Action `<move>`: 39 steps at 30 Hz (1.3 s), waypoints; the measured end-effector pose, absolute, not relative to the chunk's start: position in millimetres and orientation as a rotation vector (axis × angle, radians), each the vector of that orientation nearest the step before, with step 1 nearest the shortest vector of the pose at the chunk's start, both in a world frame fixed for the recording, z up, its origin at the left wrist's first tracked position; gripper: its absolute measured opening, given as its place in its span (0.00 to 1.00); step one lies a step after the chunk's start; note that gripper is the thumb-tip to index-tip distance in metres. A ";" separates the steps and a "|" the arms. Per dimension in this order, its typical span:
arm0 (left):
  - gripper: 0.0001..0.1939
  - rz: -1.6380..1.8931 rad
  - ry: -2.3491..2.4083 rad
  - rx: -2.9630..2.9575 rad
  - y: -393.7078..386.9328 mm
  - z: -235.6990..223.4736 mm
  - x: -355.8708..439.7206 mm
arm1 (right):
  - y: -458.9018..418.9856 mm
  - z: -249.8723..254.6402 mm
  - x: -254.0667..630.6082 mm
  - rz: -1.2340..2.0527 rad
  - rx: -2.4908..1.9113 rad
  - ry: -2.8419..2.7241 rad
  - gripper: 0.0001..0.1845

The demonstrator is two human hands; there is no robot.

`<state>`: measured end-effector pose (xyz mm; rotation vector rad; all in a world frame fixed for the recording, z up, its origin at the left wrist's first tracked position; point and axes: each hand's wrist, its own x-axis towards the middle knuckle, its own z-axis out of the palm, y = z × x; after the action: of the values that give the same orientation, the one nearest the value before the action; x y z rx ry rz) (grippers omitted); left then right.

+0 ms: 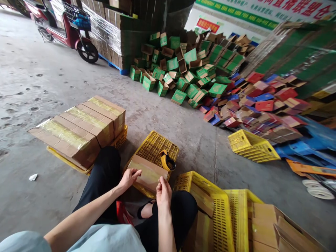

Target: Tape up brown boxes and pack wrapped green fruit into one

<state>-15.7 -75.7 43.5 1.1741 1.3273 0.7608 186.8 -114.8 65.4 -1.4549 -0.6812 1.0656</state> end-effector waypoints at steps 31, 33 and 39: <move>0.33 0.545 1.447 2.361 -77.8 -7.3 -28.2 | -130.2 10.7 122.0 0.335 -2.120 -2.077 0.33; 0.33 0.537 1.440 2.358 -77.0 -5.5 -30.1 | -130.6 15.4 118.5 0.356 -2.054 -2.143 0.33; 0.38 0.552 1.412 2.396 -75.8 -8.6 -34.0 | -145.9 20.7 169.0 0.252 -2.194 -2.066 0.36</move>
<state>-34.0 -75.8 -8.6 2.3956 1.4119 0.5517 169.0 -145.9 20.7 -2.1942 -2.0660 0.2516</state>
